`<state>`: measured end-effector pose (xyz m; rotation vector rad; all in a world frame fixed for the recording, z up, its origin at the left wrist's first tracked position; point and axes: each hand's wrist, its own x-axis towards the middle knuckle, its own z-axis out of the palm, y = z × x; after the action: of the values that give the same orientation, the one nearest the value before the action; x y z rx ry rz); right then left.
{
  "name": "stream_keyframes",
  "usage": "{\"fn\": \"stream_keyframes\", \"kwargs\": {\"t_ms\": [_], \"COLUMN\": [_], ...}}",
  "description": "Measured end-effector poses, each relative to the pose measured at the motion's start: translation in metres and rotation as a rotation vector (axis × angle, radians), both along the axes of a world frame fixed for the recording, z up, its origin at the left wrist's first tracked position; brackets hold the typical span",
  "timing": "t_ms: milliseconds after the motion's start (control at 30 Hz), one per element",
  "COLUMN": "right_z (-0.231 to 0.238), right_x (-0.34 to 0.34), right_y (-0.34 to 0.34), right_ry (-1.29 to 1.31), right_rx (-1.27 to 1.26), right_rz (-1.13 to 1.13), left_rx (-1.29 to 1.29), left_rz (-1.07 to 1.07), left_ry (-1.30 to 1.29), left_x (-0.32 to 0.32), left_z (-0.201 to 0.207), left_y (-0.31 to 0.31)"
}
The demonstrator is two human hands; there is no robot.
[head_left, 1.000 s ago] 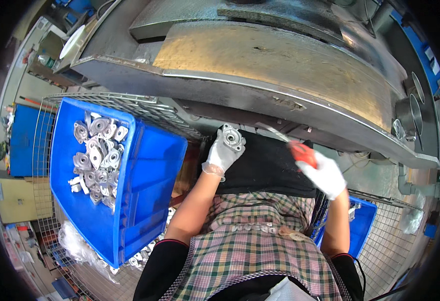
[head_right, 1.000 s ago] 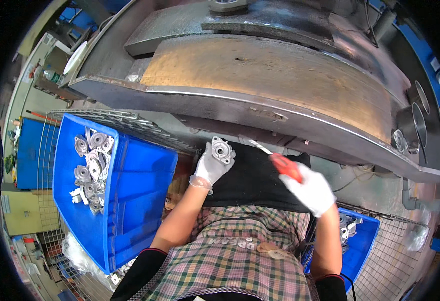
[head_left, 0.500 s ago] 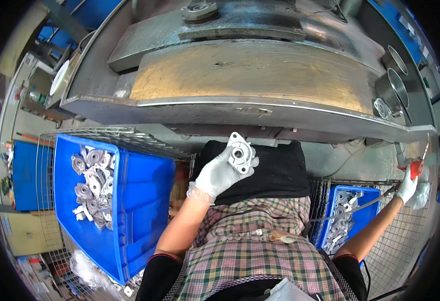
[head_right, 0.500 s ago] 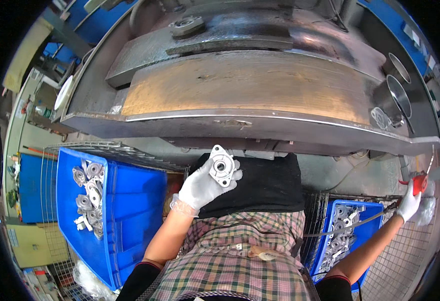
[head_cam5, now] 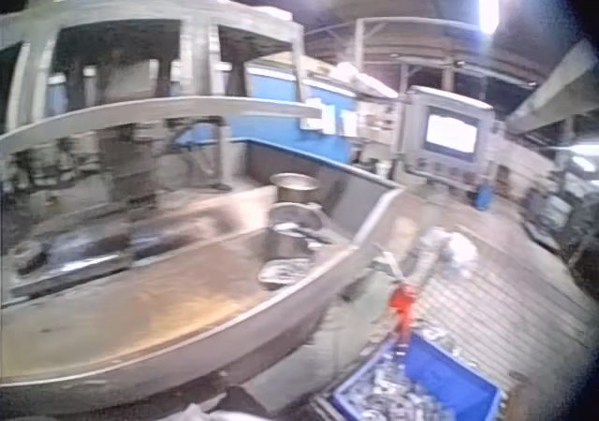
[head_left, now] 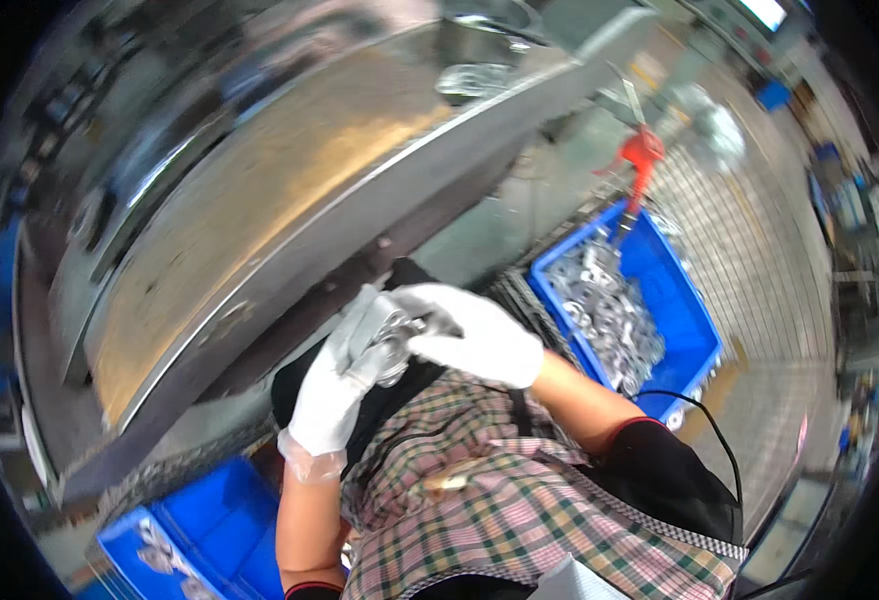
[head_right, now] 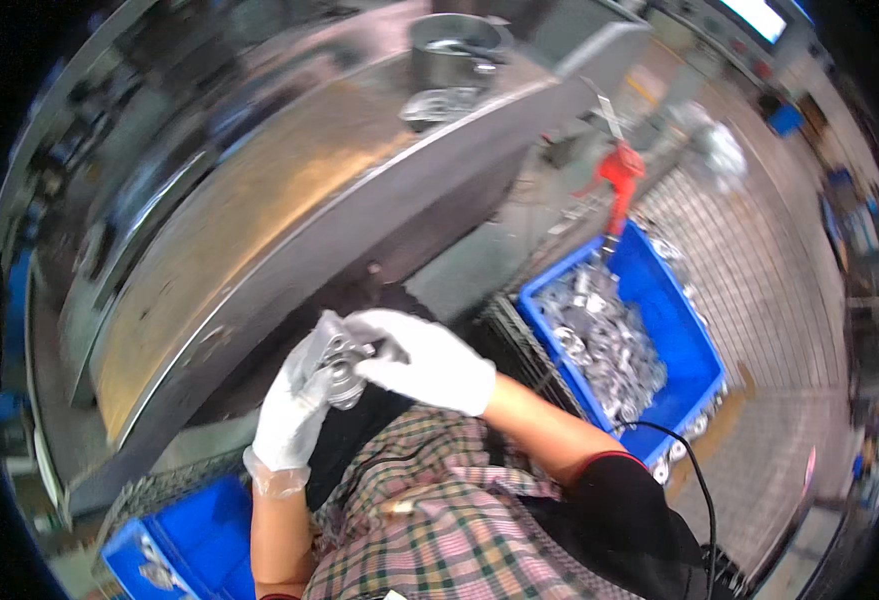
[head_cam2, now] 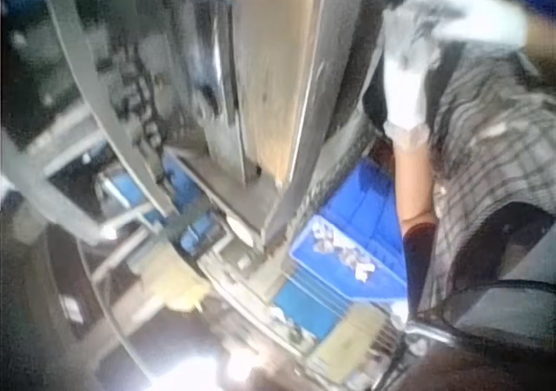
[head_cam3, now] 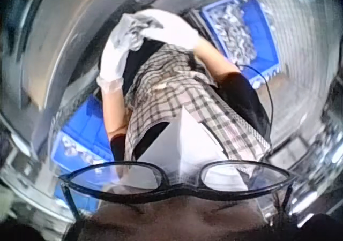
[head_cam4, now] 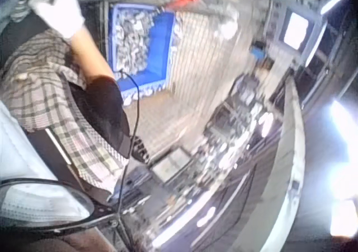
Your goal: Inspecting, cleaning with a scraper and air nozzle, and sorting metal housing components at a factory workstation.
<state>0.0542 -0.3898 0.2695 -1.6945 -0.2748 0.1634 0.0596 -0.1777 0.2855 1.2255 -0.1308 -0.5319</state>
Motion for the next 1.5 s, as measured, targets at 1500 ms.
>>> {"fn": "stream_keyframes", "kwargs": {"t_ms": [1500], "right_z": [0.109], "right_x": [0.319], "right_y": [0.383], "right_ry": [-0.715], "right_rx": [-0.792], "right_rz": [0.142], "left_rx": [1.274], "left_rz": [0.376], "left_ry": [0.450], "left_x": [-0.267], "left_z": [0.084], "left_y": [0.418]}}
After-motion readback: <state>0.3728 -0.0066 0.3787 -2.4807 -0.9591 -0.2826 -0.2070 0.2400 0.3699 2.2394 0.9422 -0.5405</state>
